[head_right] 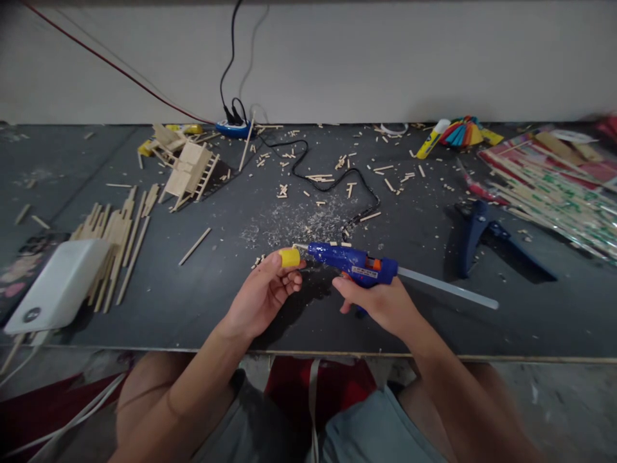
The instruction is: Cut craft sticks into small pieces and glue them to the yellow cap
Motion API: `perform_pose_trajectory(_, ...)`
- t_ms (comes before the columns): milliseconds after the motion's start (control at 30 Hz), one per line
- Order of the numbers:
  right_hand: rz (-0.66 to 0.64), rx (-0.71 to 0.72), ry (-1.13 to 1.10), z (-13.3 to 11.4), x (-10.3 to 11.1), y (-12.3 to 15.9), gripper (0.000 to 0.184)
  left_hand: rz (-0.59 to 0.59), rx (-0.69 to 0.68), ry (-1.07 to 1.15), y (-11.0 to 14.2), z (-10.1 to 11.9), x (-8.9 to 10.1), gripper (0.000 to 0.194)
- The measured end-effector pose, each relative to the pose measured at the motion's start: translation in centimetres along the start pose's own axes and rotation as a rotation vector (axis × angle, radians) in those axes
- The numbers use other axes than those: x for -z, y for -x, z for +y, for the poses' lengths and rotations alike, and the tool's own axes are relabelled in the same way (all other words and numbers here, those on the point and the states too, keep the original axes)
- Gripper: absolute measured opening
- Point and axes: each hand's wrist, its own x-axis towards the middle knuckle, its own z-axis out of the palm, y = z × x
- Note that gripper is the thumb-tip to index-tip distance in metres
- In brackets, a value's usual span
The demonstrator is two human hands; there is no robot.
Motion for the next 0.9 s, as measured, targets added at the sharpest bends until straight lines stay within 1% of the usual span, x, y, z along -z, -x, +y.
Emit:
perform_pose_trajectory(233,0.02,-0.005,0.051,-0.08,-0.03,0.01,0.035,-0.008,-0.006,0.007,-0.02,-0.05,-0.02,0.028)
perform_pose_trajectory(467,-0.007,-0.003,0.016,-0.2,0.11,0.02,0.034,-0.006,-0.005,0.004,-0.06,-0.08,-0.07,0.026)
perform_pose_trajectory(667,0.033,0.019,0.036,-0.22,-0.01,0.24,0.035,-0.004,-0.013,0.005,-0.09,-0.16,-0.02,0.025)
perform_pose_trajectory(900,0.016,-0.008,0.07,-0.29,0.18,0.15,0.036,0.001,-0.005,-0.001,-0.04,-0.03,-0.07,0.026)
